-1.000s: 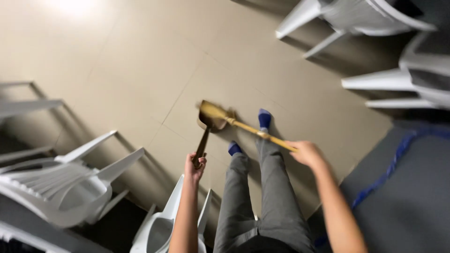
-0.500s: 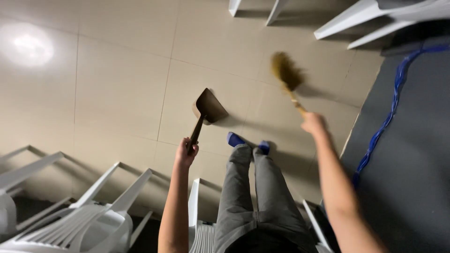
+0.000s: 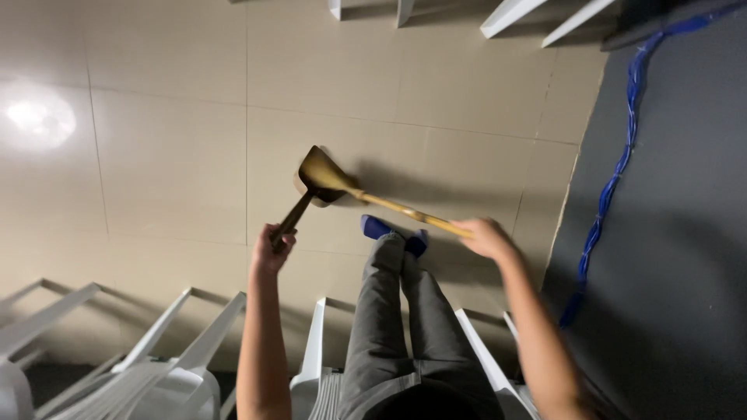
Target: The person walks through a room with computer stations, picks up a broom and dustpan, and sweeps the tiled floor. They gather debris into the dustpan while moving between rows of white chairs and computer desks.
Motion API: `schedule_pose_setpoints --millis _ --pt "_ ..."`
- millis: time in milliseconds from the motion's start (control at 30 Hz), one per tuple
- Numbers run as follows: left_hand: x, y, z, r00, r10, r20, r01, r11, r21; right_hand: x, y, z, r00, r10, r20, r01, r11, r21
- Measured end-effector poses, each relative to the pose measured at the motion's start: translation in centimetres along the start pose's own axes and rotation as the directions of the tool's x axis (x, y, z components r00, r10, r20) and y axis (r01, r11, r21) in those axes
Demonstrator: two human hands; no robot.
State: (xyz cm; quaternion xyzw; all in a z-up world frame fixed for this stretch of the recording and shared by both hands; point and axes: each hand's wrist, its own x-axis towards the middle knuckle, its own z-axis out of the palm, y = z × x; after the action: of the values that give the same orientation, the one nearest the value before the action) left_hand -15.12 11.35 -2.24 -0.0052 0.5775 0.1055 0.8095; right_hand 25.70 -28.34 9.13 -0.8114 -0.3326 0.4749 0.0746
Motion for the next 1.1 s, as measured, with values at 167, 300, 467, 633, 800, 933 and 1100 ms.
schedule_pose_setpoints --millis 167,300,467,633,800,933,1100 --pt "-1.1 -5.1 2.0 1.0 0.015 0.012 -0.017 0.986 0.165 -13.2 9.0 -3.5 0.963 0.269 -0.011 -0.265 0.955 0.135" --pt "-4.3 -8.4 6.9 1.0 -0.022 0.007 0.019 0.946 0.324 -20.9 14.0 -5.1 0.86 0.509 -0.039 -0.499 0.854 0.145" --pt "-2.3 -12.7 11.4 0.998 -0.065 0.025 0.047 0.898 0.438 -23.4 24.3 -1.0 0.754 0.637 -0.161 -0.627 0.771 0.113" --pt "2.3 -17.7 14.9 0.987 -0.141 0.083 0.094 0.901 0.424 -17.5 31.1 6.9 0.71 0.667 -0.225 -0.644 0.745 0.175" --pt "7.5 -21.0 17.9 0.986 -0.159 0.039 0.129 0.902 0.413 -8.7 24.9 11.9 0.827 0.529 -0.193 -0.469 0.836 0.284" --pt "8.0 -20.9 20.1 0.981 -0.187 0.049 0.144 0.873 0.465 -8.5 22.2 16.3 0.898 0.176 -0.403 -0.107 0.976 0.187" --pt "7.7 -20.6 22.8 0.93 -0.329 0.166 0.18 0.798 0.575 -20.8 17.9 12.8 0.915 0.395 -0.088 -0.295 0.801 0.521"
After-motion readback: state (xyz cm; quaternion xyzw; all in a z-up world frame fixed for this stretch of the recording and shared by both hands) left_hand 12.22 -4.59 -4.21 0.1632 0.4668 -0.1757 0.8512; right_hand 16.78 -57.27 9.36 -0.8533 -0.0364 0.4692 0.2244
